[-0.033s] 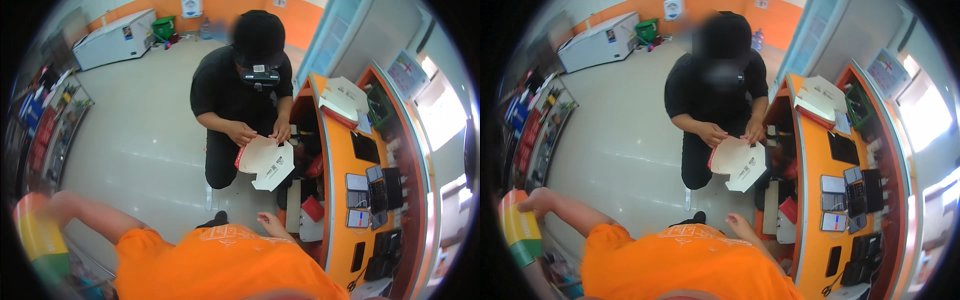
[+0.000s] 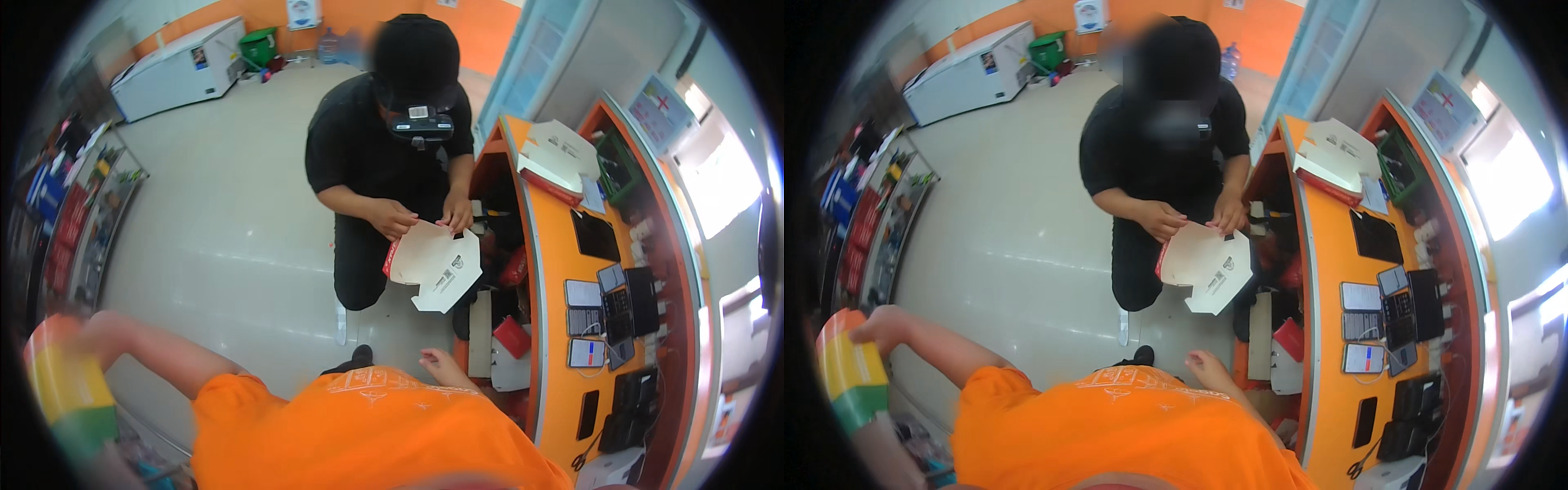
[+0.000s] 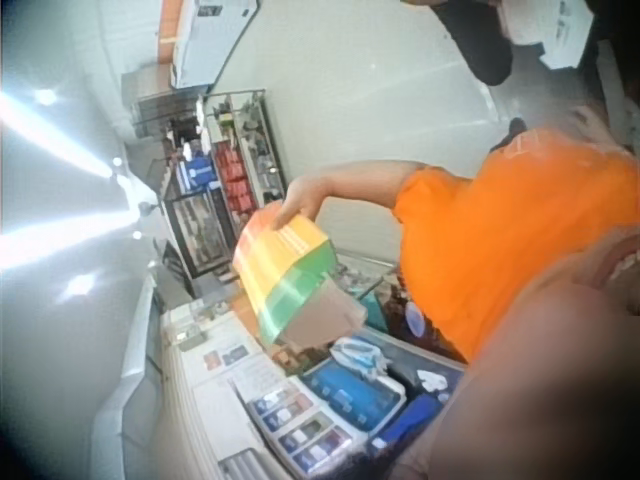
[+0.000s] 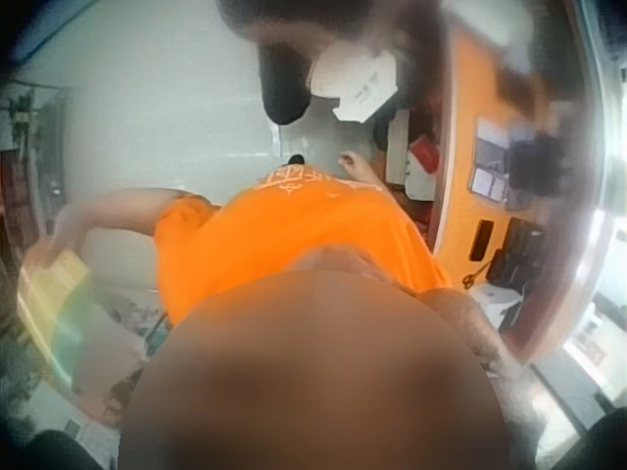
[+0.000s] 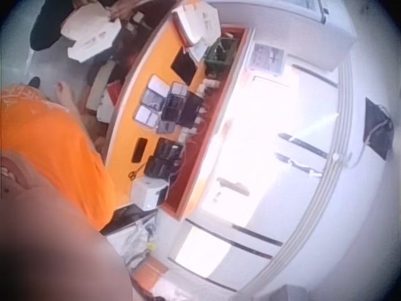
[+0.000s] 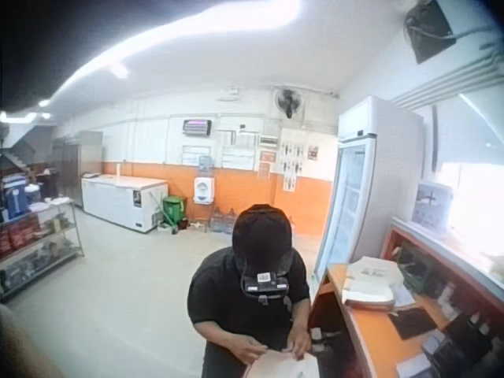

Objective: The person folds and assembles flat paperboard into small rectangular boxes. They fold the flaps, tuck the tabs, and form the box shape by hand, repeating the process for multiple units.

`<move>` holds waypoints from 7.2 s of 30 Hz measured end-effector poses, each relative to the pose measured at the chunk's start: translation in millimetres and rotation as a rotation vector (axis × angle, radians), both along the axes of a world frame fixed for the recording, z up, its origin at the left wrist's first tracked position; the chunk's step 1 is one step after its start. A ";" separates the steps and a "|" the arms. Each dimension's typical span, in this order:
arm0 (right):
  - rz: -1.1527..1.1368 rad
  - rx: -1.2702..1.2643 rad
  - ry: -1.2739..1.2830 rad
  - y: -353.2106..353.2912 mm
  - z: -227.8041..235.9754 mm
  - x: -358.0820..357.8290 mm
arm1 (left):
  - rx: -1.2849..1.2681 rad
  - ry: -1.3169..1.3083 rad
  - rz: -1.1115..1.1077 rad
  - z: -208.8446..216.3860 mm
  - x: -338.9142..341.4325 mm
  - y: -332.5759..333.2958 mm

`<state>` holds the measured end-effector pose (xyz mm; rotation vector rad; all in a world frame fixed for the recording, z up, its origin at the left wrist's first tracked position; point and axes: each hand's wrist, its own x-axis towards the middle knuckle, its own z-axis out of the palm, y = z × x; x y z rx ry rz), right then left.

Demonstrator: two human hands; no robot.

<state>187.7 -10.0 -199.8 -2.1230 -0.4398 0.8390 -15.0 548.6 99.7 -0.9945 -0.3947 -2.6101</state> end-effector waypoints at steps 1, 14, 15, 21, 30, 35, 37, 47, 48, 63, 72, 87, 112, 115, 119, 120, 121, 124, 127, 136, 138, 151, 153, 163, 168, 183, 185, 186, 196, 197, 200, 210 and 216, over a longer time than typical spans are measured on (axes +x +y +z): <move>0.109 -0.076 -0.114 6.4 -1.7 3.0 | -0.065 0.038 0.070 -15.6 39.0 15.6; 0.133 -0.328 -0.297 1.8 2.3 -1.1 | -1.317 1.069 -1.352 -222.4 316.9 -74.0; 0.127 -0.316 -0.299 -3.1 0.1 -6.6 | -1.391 0.925 -1.479 -211.0 301.6 -75.9; 0.221 -0.196 -0.248 5.1 19.0 -14.2 | -1.305 0.444 -1.984 -161.1 197.1 -110.1; 0.095 0.533 -0.579 -22.2 183.9 -13.6 | -1.139 0.569 -2.290 -124.6 89.5 -305.8; -0.223 0.519 -0.520 -109.9 206.2 -63.7 | -1.160 0.936 -2.560 -121.1 64.4 -430.2; -0.275 0.589 -0.434 -143.4 202.5 -86.4 | -1.183 1.059 -2.711 -122.7 58.3 -478.6; -0.626 0.861 -0.382 -242.6 191.4 -156.6 | -0.587 1.578 -2.727 -116.8 43.7 -607.0; -0.687 0.968 -0.267 -247.7 190.8 -160.2 | -0.602 1.642 -2.682 -115.5 43.4 -611.6; -0.893 0.404 -0.731 -294.8 159.8 -186.7 | -0.727 1.615 -2.689 -123.1 45.6 -694.1; -1.136 1.066 -0.354 -318.0 155.0 -224.2 | -0.423 2.451 -2.939 -137.6 52.9 -744.5; -1.625 1.408 -0.347 -304.9 125.1 -246.3 | 0.431 2.165 -2.081 -146.7 31.2 -770.7; -1.413 1.347 -0.060 -343.5 102.1 -275.0 | -0.022 1.440 -1.679 -174.5 109.2 -693.0; -1.243 1.214 -0.161 -372.6 111.2 -281.0 | -0.756 1.515 -2.570 -166.1 135.7 -665.3; -1.069 1.099 -0.246 -392.8 123.1 -269.3 | -0.873 1.873 -2.818 -152.7 127.0 -655.3; -1.070 1.052 -0.259 -393.4 125.9 -267.2 | -0.804 1.994 -2.734 -150.4 119.0 -658.1; -1.041 1.006 -0.341 -393.2 128.7 -265.9 | -0.801 2.122 -2.611 -148.3 111.5 -662.4; -0.992 0.810 -0.587 -389.6 133.5 -265.0 | -0.504 1.872 -2.535 -146.4 97.7 -676.9; -1.042 0.586 -0.838 -383.0 125.3 -268.1 | -0.203 1.739 -2.352 -158.1 94.6 -689.1; -1.405 0.118 -0.653 -382.7 62.7 -277.6 | -0.503 2.173 -2.142 -232.8 101.2 -710.1; -1.509 0.297 -0.368 -391.0 68.8 -291.6 | -0.626 2.167 -2.264 -226.8 107.3 -704.1; -1.481 1.059 0.085 -340.4 71.7 -276.7 | -1.290 2.192 -2.882 -221.1 60.4 -728.0; -1.453 0.708 -0.119 -344.6 65.5 -277.4 | -1.380 2.260 -2.752 -235.7 56.4 -733.0; -0.476 -0.690 -0.739 -310.8 105.7 -284.3 | -1.448 2.463 -2.536 -258.6 41.5 -729.5; -0.433 -0.737 -0.754 -312.6 91.4 -274.2 | -1.253 3.001 -2.409 -232.9 45.8 -714.4; -0.492 -0.391 -0.492 -348.9 97.2 -268.3 | 1.029 2.518 -1.444 -209.6 73.3 -743.2; -0.564 -0.323 -0.343 -362.7 96.0 -265.5 | 0.979 2.562 -1.426 -211.5 76.7 -744.2; -0.611 -0.271 -0.301 -367.6 95.0 -264.9 | 0.938 2.603 -1.407 -211.5 77.0 -745.5; -0.831 -0.378 -0.453 -359.2 70.0 -267.8 | 0.677 2.712 -1.091 -214.1 67.0 -779.5; -0.818 -0.492 -0.479 -356.0 68.7 -271.8 | 0.663 2.749 -1.090 -214.9 68.0 -779.7; -0.926 -0.511 -0.653 -352.8 70.2 -292.2 | 0.649 2.772 -1.137 -215.2 71.0 -778.4; -0.441 -0.583 -0.770 -405.0 71.5 -338.5 | 0.706 2.779 -1.295 -224.9 79.0 -781.3; -0.390 -0.590 -0.972 -400.8 89.7 -331.4 | 0.209 3.024 -1.999 -230.0 99.2 -778.9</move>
